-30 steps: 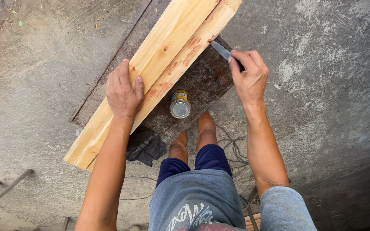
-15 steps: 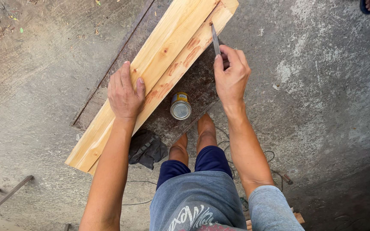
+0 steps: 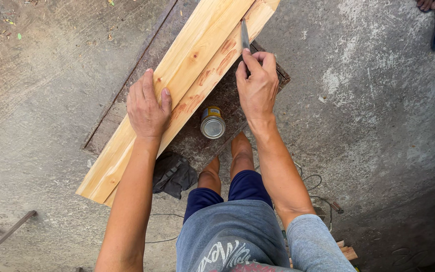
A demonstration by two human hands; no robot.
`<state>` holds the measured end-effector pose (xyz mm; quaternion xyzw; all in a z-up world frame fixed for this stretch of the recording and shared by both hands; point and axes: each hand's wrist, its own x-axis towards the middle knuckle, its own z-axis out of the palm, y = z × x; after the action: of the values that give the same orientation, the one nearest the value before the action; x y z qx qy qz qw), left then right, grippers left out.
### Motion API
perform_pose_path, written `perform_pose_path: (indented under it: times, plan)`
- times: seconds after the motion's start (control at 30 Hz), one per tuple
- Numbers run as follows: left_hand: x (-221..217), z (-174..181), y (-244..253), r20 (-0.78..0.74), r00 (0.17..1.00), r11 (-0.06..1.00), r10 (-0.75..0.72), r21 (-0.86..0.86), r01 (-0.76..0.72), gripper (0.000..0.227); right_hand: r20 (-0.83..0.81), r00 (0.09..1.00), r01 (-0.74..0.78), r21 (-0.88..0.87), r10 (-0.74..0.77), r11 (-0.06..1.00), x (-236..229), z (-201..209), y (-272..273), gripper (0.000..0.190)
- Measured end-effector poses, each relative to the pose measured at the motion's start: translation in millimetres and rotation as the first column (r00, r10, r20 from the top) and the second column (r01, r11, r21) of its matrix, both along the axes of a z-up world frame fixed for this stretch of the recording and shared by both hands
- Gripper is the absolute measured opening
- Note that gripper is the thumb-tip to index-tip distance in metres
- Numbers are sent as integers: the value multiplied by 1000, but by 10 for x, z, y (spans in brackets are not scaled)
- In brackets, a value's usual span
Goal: The person uses a putty knife to apply wood stain from a can onto several wooden planks. They repeatedly dip the tool into the can and spread the stain along the grain of the wood, working on multiple planks in sequence.
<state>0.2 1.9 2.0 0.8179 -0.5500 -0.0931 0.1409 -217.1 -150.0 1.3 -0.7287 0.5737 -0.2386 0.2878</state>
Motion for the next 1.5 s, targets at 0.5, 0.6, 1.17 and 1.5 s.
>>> perform_pose_path:
  times: [0.5,0.6,1.17,1.5]
  plan:
    - [8,-21,-1,-3,1000,1000,3,-11,-3,52,151,983,98,42,-103,994,81,-19,160,30]
    - [5,-13,14,-7,1000,1000,3,-16,-3,51,156,981,102,88,-115,991,98,-57,120,30]
    - [6,7,-21,9,1000,1000,3,11,-3,53,217,963,128,159,-162,979,274,-78,121,32]
    - [4,-7,-16,3,1000,1000,7,9,-7,53,200,975,84,82,-99,993,328,-26,362,35]
